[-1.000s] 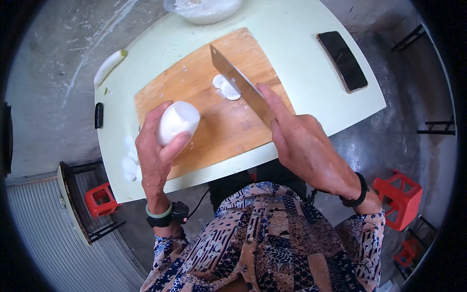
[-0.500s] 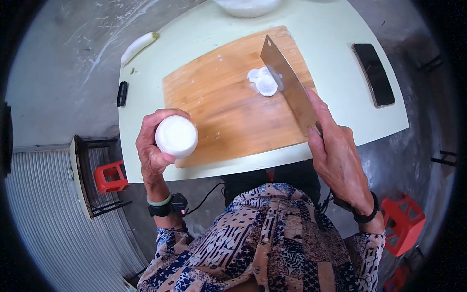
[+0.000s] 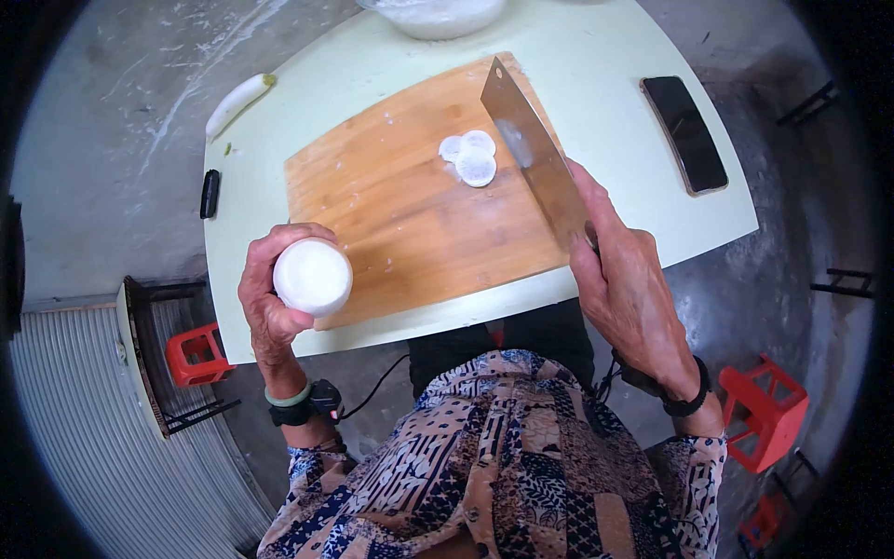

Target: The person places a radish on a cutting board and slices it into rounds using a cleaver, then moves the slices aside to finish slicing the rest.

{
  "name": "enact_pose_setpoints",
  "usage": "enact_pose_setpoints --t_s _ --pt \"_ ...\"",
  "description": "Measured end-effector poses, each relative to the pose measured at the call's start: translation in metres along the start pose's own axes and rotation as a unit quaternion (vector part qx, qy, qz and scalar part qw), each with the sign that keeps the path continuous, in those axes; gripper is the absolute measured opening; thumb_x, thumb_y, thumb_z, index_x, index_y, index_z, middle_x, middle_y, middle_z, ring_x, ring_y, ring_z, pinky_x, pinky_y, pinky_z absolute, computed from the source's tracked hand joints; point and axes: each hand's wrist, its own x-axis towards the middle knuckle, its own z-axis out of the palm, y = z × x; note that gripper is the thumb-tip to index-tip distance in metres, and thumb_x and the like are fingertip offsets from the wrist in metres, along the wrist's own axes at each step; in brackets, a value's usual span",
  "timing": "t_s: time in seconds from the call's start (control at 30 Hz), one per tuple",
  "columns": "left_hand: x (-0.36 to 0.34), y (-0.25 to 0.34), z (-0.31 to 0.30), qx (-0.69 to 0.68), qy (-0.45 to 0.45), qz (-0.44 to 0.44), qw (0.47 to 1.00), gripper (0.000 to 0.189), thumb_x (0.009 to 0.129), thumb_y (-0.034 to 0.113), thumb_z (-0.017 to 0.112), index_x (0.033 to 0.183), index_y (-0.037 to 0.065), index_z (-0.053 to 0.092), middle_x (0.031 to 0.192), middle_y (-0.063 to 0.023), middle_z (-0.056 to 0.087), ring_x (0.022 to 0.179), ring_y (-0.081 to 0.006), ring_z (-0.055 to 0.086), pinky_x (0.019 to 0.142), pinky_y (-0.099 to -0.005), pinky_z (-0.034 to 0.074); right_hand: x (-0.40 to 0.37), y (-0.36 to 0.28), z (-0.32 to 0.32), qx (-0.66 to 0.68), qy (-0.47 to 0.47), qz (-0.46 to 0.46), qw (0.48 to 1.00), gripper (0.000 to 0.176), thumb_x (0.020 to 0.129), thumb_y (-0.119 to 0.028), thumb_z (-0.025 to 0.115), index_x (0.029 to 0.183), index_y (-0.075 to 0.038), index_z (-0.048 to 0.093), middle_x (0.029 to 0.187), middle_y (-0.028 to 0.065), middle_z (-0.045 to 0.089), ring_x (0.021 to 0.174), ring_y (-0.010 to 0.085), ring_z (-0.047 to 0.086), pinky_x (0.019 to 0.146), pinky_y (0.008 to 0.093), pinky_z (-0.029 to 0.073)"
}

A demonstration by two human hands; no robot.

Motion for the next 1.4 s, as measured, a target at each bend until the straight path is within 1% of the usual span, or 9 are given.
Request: enact_pose_setpoints --t_s 0.17,0.33,0.43,0.67,0.77,0.87,1.0,1.23,1.4 --pt "0.0 -0.001 0.001 0.005 -0.004 0.014 1.0 0.091 0.065 0.058 0.092 0.128 0.001 0.061 0.114 -0.0172 0.07 0.106 -0.0296 0.067 0.092 -0.0422 0.054 0.001 0.003 -0.002 0.018 -0.008 0.014 1.0 0.063 0.096 0.001 0.049 0.158 -0.006 0.039 0.067 0.0025 0.045 0.062 0.0107 0.041 0.058 0.0293 0.037" --pt "0.013 0.022 0.018 0.104 -0.029 -0.049 0.993 0.086 0.064 0.05 0.093 0.127 0.001 0.063 0.114 -0.0166 0.07 0.105 -0.0297 0.067 0.091 -0.04 0.054 0.0 0.001 -0.002 -0.005 0.002 -0.027 1.0 0.063 0.094 0.001 0.052 0.155 -0.002 0.038 0.071 0.0175 0.06 0.059 0.0211 0.053 0.064 0.0351 0.048" --pt "0.02 0.022 0.037 0.175 -0.042 -0.048 0.982 0.077 0.067 0.043 0.092 0.126 0.002 0.065 0.114 -0.016 0.071 0.103 -0.0316 0.068 0.089 -0.0402 0.053 -0.002 0.01 0.001 0.037 0.015 0.015 0.999 0.062 0.094 0.001 0.054 0.155 -0.003 0.042 0.074 0.0074 0.06 0.065 0.0097 0.05 0.061 0.0281 0.043" --pt "0.036 0.015 0.075 0.364 -0.029 -0.014 0.931 0.064 0.076 0.043 0.086 0.121 0.003 0.065 0.104 -0.0159 0.068 0.095 -0.0347 0.066 0.082 -0.0445 0.051 -0.005 -0.005 -0.008 0.043 -0.035 0.069 0.996 0.058 0.094 0.002 0.052 0.152 -0.003 0.043 0.078 0.0107 0.065 0.068 0.0107 0.055 0.065 0.0303 0.048" --pt "0.043 0.013 0.084 0.418 -0.031 -0.04 0.907 0.057 0.079 0.036 0.085 0.123 0.005 0.065 0.108 -0.0151 0.069 0.097 -0.0349 0.067 0.083 -0.0437 0.053 -0.01 -0.007 -0.004 0.062 -0.054 0.041 0.996 0.052 0.096 0.001 0.052 0.148 -0.002 0.045 0.078 0.0151 0.066 0.067 0.0163 0.06 0.066 0.0322 0.049" --pt "0.048 0.013 0.09 0.447 -0.029 -0.071 0.891 0.059 0.081 0.039 0.084 0.125 0.006 0.064 0.105 -0.0155 0.068 0.096 -0.036 0.066 0.082 -0.0456 0.052 -0.016 -0.003 0.002 0.026 -0.091 -0.034 0.995 0.047 0.099 -0.001 0.056 0.143 -0.002 0.04 0.071 0.0216 0.064 0.066 0.0398 0.07 0.058 0.0446 0.054" --pt "0.051 0.013 0.092 0.466 -0.038 -0.095 0.879 0.05 0.089 0.035 0.077 0.126 0.006 0.062 0.104 -0.016 0.067 0.096 -0.0371 0.065 0.083 -0.046 0.051 -0.025 -0.007 0.008 0.011 -0.1 -0.073 0.992 0.042 0.098 0.003 0.054 0.139 0.001 0.044 0.078 0.0224 0.066 0.074 0.0432 0.07 0.065 0.0423 0.053" --pt "0.047 0.009 0.097 0.473 0.004 -0.116 0.874 0.04 0.094 0.033 0.072 0.119 0.004 0.061 0.103 -0.019 0.068 0.095 -0.0382 0.065 0.084 -0.0475 0.05 -0.029 -0.012 0.01 0.026 -0.146 -0.105 0.983 0.037 0.099 0.003 0.053 0.135 0.007 0.044 0.073 0.0203 0.063 0.062 0.0383 0.069 0.055 0.0443 0.051" --pt "0.048 0.004 0.1 0.484 0.027 -0.093 0.87 0.041 0.089 0.035 0.076 0.109 0.003 0.061 0.093 -0.0174 0.066 0.088 -0.0362 0.065 0.08 -0.0464 0.05 -0.029 -0.014 0.004 0.028 -0.213 -0.075 0.974 0.056 0.089 0.004 0.067 0.139 0.007 0.042 0.081 0.0161 0.063 0.065 0.0319 0.069 0.055 0.0369 0.055"
